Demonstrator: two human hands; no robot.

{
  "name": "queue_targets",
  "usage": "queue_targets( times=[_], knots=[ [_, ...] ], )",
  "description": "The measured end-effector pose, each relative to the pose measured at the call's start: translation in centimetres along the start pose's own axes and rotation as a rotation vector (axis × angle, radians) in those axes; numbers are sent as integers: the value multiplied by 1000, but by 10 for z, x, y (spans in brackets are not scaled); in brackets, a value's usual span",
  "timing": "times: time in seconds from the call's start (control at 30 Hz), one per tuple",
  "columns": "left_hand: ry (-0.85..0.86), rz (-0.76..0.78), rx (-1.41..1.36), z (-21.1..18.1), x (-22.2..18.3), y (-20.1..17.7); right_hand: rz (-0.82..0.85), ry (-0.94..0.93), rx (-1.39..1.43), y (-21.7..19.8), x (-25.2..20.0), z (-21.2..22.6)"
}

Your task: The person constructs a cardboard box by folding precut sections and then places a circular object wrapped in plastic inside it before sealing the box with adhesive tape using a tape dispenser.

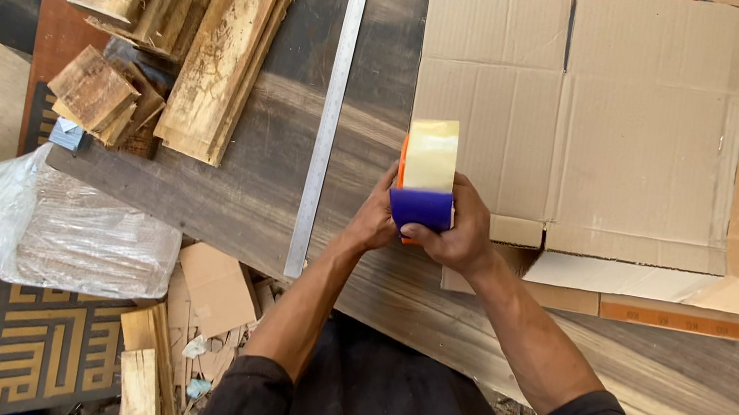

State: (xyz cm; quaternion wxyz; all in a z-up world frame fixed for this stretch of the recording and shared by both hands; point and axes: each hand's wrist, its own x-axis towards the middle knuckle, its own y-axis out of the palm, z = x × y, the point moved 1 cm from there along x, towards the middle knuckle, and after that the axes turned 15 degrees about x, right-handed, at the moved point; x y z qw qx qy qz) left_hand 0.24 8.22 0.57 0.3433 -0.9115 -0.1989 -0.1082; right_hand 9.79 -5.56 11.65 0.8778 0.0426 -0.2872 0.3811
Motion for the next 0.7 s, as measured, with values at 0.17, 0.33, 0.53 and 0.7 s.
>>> queue_targets(
  times=[0.17, 0.33, 0.53, 0.7],
  knots=[
    [-301, 217, -44, 18, -2, -2, -51, -17, 27, -10, 14, -1],
    [-265, 248, -5, 18, 2, -10, -78, 17, 48, -18, 13, -19],
    [-230, 405, 61, -12, 8, -44, -101, 74, 75, -20, 26, -27],
    [-198, 465, 179, -10, -10, -29, -72, 94, 81, -10, 50, -22]
  ],
)
